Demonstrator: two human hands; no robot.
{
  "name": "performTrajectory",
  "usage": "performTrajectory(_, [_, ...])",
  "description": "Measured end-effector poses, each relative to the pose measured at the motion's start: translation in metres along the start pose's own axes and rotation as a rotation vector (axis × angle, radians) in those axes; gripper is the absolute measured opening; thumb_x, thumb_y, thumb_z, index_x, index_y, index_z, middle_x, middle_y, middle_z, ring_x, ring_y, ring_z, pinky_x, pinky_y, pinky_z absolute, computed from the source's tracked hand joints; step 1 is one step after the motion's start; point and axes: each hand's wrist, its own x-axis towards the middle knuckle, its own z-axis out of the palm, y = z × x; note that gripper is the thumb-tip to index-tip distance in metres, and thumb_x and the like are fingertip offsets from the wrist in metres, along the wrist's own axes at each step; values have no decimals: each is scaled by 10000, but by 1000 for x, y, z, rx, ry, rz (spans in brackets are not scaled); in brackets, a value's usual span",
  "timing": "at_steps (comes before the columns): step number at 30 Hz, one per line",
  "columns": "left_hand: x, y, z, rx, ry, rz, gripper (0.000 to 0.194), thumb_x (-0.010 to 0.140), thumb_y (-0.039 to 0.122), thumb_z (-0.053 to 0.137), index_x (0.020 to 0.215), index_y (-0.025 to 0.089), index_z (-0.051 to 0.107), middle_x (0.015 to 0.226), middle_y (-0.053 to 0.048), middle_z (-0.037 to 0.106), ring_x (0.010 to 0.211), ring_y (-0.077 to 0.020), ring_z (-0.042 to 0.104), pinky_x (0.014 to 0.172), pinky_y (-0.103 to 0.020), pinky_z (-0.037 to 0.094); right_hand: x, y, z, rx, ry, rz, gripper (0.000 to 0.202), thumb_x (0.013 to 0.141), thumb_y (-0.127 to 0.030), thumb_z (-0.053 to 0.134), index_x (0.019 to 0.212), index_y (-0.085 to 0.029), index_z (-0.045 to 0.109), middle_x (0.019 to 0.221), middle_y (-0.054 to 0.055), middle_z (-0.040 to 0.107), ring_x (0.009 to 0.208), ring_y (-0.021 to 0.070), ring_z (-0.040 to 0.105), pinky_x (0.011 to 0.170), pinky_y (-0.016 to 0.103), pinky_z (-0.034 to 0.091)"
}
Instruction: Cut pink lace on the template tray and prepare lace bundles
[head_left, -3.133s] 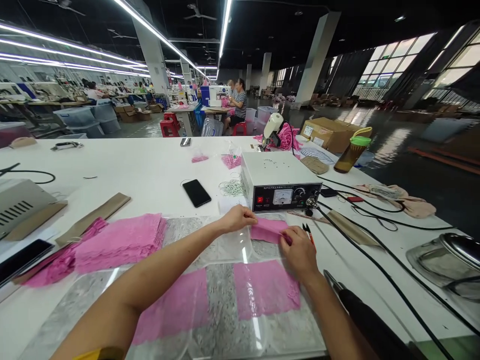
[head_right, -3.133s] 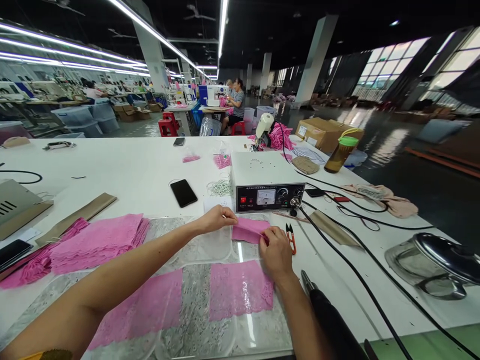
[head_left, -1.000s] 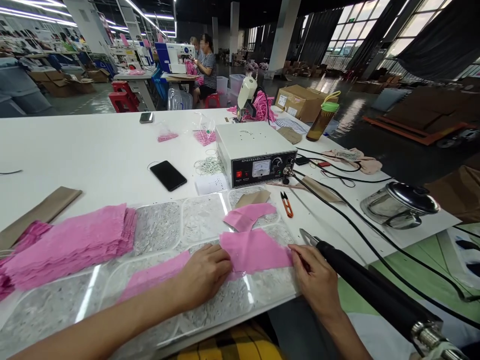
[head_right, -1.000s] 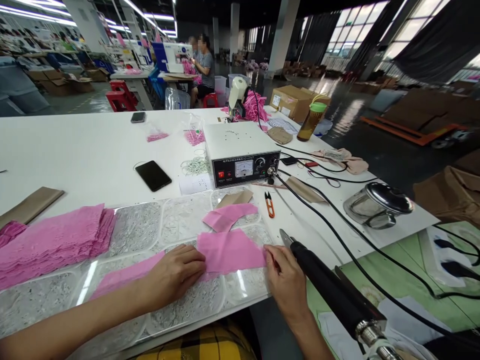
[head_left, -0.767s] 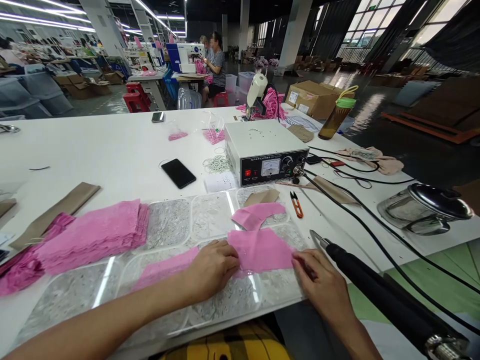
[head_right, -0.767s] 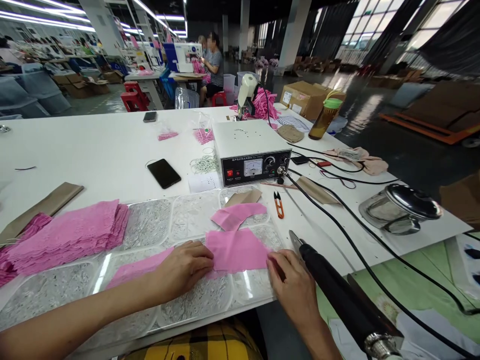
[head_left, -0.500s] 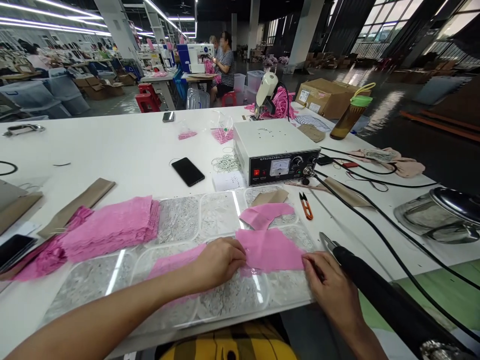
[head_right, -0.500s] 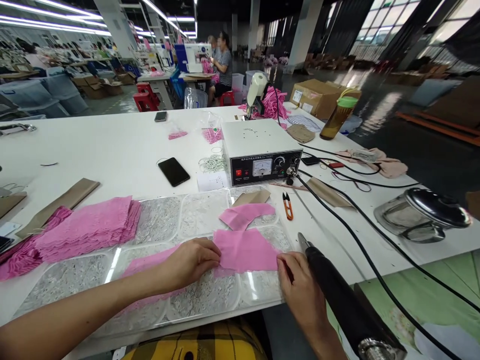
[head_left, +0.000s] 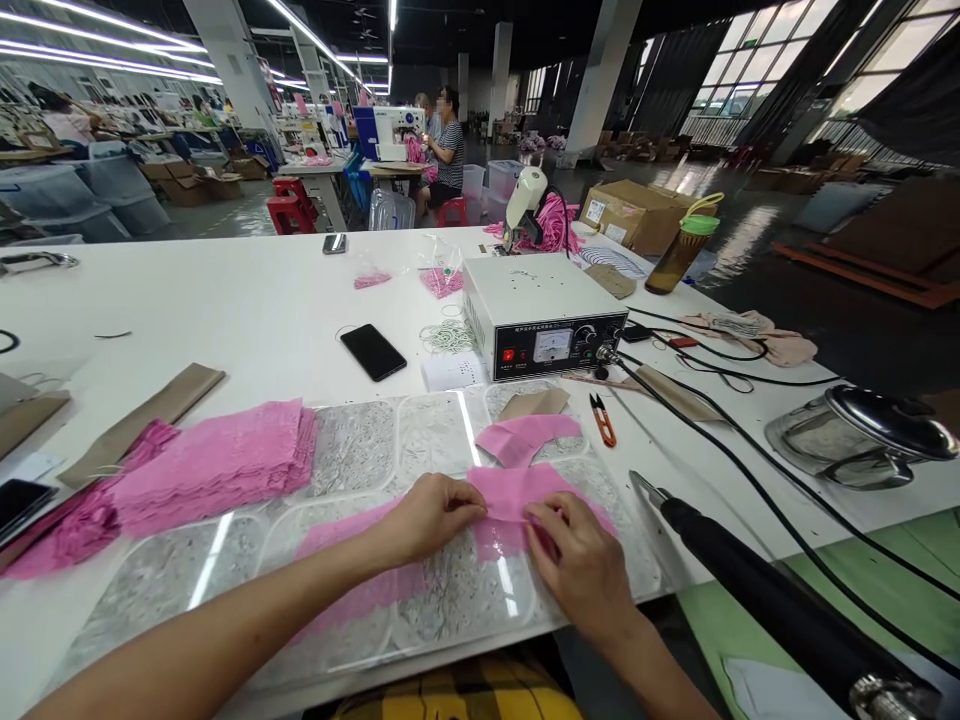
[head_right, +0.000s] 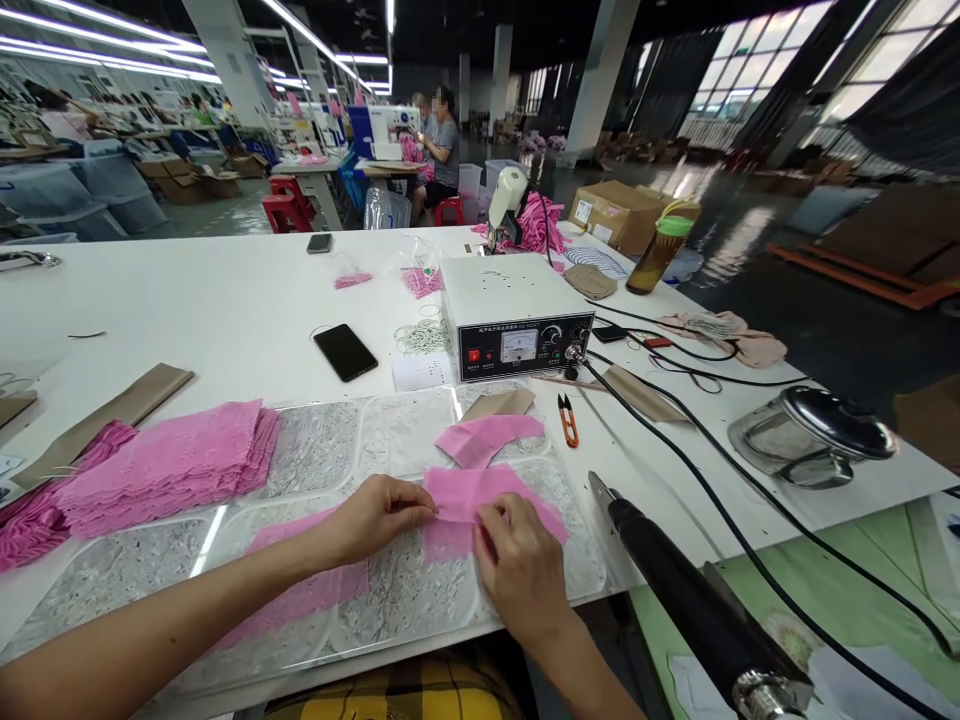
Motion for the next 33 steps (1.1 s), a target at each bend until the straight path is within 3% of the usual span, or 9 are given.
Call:
performTrajectory(7, [-6,-4,1,11,8,73,238,819,249,495,750,139,694,746,-17,666,657,-130,557,596,-205,397,-6,42,-13,-174,68,62,244,913,-257,424,897,-185,657,855,63,597,657,143,580,536,252,437])
performTrajectory(12, [-9,-4,0,38,-11,73,217,813,219,512,782,138,711,759,-36,685,655,-150,583,585,-223,415,17,31,-15,-138,138,53,230,915,-246,450,961,-191,668,905,56,614,662,125,591,551,237,452])
performTrajectory(15, [-10,-5,-2,-65,-10,78,196,816,210,531,825,138,714,826,-45,699,746,-168,613,674,-250,451,41,12,-11,-72,159,-74,224,898,-186,473,983,-204,680,939,49,627,662,106,596,564,218,465])
performTrajectory(18, [-17,-9,-11,-435,11,-38,194,854,200,500,856,115,675,854,-64,686,808,-165,633,742,-269,478,68,-15,-3,76,85,-268,240,892,-156,474,968,-221,693,936,44,640,716,114,613,586,213,485])
performTrajectory(22, [-45,-23,-33,-999,100,-240,299,932,287,415,828,84,608,723,-58,633,678,-166,656,690,-319,522,95,-72,18,345,-100,-548,267,914,-137,434,928,-201,693,891,55,642,728,116,605,584,212,505])
performTrajectory(27, [-100,-52,-52,-1260,235,-325,457,883,519,469,787,89,591,705,-63,618,590,-157,621,569,-310,545,103,-137,44,641,-428,-780,319,937,-134,359,957,-201,670,968,57,645,894,137,615,724,257,554])
performTrajectory(29, [-116,-63,-54,-1229,246,-353,454,816,550,559,853,98,593,782,-78,643,670,-175,643,584,-304,556,103,-139,50,745,-509,-719,277,930,-140,394,1020,-198,648,1041,65,632,950,139,607,766,270,557])
performTrajectory(33, [-131,-77,-50,-1010,326,-435,359,691,372,731,856,107,553,723,-24,619,628,-172,657,567,-280,559,104,-100,51,715,-548,-328,159,896,-227,502,937,-204,654,910,42,645,682,111,603,519,204,518])
